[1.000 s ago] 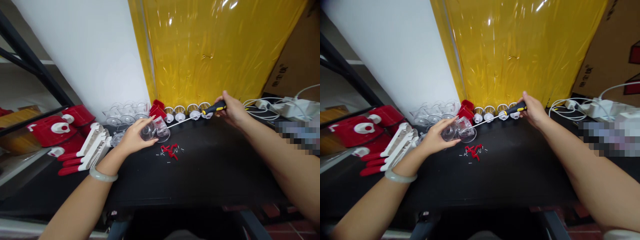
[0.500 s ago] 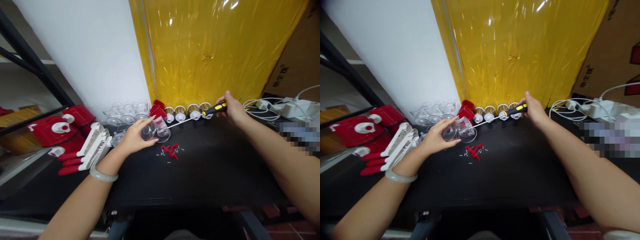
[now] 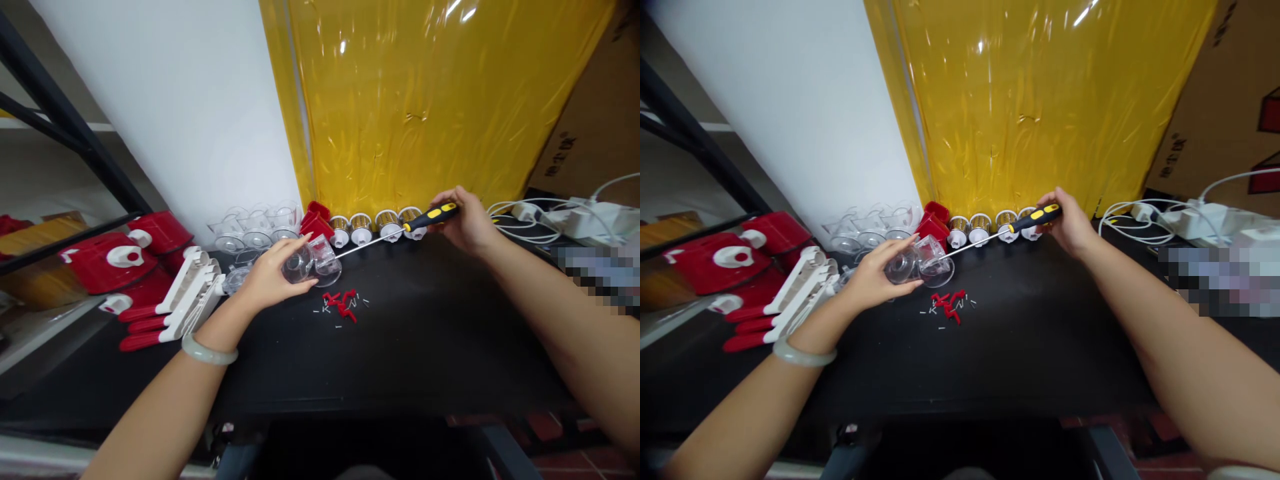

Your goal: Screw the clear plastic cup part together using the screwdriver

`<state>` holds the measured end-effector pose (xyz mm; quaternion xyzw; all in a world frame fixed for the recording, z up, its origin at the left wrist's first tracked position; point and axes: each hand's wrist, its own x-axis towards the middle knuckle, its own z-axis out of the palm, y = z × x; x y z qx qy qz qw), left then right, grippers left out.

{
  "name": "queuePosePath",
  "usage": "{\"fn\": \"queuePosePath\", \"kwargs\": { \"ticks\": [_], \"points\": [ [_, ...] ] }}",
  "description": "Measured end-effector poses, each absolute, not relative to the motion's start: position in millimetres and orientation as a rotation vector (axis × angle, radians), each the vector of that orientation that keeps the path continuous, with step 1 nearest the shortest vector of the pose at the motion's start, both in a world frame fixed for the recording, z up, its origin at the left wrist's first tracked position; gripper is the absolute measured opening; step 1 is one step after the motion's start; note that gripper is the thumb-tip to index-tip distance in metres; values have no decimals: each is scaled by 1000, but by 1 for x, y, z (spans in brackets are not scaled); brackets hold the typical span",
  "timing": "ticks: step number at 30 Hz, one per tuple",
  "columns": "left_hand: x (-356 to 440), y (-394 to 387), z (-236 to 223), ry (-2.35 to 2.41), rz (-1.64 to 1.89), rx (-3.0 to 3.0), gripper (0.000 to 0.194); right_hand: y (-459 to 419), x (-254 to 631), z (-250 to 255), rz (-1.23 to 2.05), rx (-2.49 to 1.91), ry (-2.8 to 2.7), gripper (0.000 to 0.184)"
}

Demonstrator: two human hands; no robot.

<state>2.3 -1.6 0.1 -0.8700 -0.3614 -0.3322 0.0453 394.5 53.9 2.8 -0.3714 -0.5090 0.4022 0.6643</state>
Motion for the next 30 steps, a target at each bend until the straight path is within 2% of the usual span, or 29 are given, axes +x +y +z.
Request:
{"fn": "queuePosePath", "kwargs": {
  "ticks": [2,4,7,10,13,16,18,22,26,29,30],
  "points": [
    [2,-1,0,-1095,-1018,-2654,80,59,396,-1,763,-1006,-1231,41],
    [1,0,-1,-1087,-1017,-2656,81,61,396,-3,712,-1064,-1254,33],
    [1,1,-1,-1082,-1020,-2661,81,57,394,-1,849,-893,-1130,20],
    [2,0,-1,-1089,-1024,-2660,81,50,392,3,1042,-677,-1055,24],
    [2,-1,0,-1111,-1014,-2662,81,50,393,4,1042,-627,-1096,18],
    [2,-2,0,-1125,-1004,-2660,81,56,396,0,842,-828,-1172,41],
    [2,-2,0,-1124,-1005,-2658,81,59,396,-2,751,-955,-1193,45],
    [2,-2,1,-1119,-1011,-2664,81,58,392,-1,842,-828,-1155,29],
    [3,-2,1,-1128,-1008,-2668,80,52,386,2,973,-702,-1132,26],
    [2,-2,1,-1122,-1003,-2664,80,51,387,0,955,-718,-1148,16],
    [2,-2,1,-1118,-1004,-2664,80,51,388,-1,908,-766,-1165,24]
  ]
}}
